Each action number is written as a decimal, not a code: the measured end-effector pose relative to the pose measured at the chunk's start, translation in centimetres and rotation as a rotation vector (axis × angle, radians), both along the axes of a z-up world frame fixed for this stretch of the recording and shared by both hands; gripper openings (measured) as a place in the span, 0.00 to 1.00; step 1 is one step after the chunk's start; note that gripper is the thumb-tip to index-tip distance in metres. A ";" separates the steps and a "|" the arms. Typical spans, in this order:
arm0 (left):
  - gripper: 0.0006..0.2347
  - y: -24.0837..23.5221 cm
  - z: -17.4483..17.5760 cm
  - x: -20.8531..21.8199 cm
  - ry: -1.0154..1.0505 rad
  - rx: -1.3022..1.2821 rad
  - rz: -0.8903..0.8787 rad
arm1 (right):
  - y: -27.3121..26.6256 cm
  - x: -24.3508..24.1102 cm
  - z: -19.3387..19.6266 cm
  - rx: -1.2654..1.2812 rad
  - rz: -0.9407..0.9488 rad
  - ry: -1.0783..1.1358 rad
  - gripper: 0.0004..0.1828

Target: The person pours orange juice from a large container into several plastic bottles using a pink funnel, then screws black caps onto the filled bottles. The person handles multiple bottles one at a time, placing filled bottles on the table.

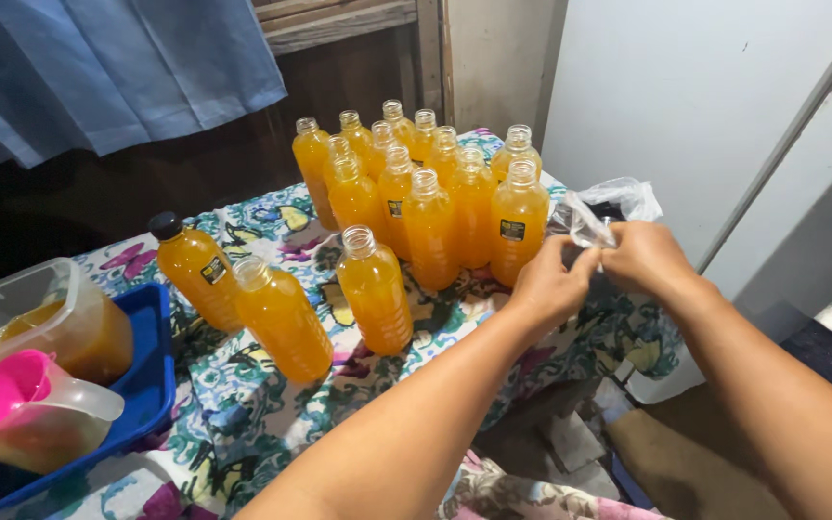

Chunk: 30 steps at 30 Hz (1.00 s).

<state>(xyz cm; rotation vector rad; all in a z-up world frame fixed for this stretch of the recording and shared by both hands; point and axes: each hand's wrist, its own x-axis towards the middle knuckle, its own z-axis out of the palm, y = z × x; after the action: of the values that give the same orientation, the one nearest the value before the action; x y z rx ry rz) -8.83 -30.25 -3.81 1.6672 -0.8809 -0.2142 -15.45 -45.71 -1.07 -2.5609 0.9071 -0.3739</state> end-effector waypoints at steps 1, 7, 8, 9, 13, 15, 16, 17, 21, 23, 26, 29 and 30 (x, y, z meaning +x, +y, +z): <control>0.30 -0.3 0.2 0.2 0.237 0.047 -0.013 | 0.0 -0.1 0.3 0.020 -0.021 0.023 0.19; 0.48 -0.1 0.6 1.3 1.437 -0.007 -0.191 | 2.3 -2.6 2.0 -0.005 0.033 0.102 0.21; 0.48 0.3 0.2 1.1 1.498 -0.036 -0.218 | 3.2 -3.0 2.1 -0.035 0.061 0.110 0.20; 0.49 0.5 -0.3 0.7 1.560 -0.066 -0.246 | 4.1 -3.4 2.4 -0.064 0.089 0.118 0.20; 0.46 1.6 -1.5 -0.4 1.549 -0.062 -0.437 | 8.4 -5.0 4.1 -0.020 0.142 0.092 0.18; 0.44 2.9 -1.4 -1.1 1.561 -0.061 -0.445 | 10.9 -5.7 5.4 0.005 0.209 0.021 0.17; 0.41 3.8 -1.3 -1.7 1.540 -0.066 -0.454 | 12.1 -6.0 6.2 0.006 0.214 0.037 0.15; 0.38 4.9 -1.2 -2.3 1.518 -0.073 -0.457 | 13.4 -6.2 6.9 0.009 0.225 0.052 0.14; 0.25 10.8 0.3 -3.4 1.496 -0.152 -0.482 | 19.2 -6.7 9.7 0.059 0.288 0.074 0.12; 0.24 14.5 0.9 -3.6 1.502 -0.200 -0.465 | 22.1 -6.9 10.9 0.066 0.402 0.077 0.13; 0.26 20.1 1.7 -3.7 1.573 -0.282 -0.473 | 26.3 -6.8 12.1 0.089 0.545 0.102 0.12; 0.25 26.3 2.4 -3.4 1.501 -0.293 -0.419 | 30.4 -6.0 12.4 0.090 0.758 0.047 0.11; 0.24 28.6 2.6 -3.4 1.450 -0.279 -0.388 | 31.7 -5.7 12.3 0.087 0.840 0.012 0.11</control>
<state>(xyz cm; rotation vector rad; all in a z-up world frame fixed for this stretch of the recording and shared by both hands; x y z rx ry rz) -12.18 -1.66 -1.17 0.6918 -0.0592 -1.2922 -21.16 -13.98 11.27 -2.5825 -0.1895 -0.0598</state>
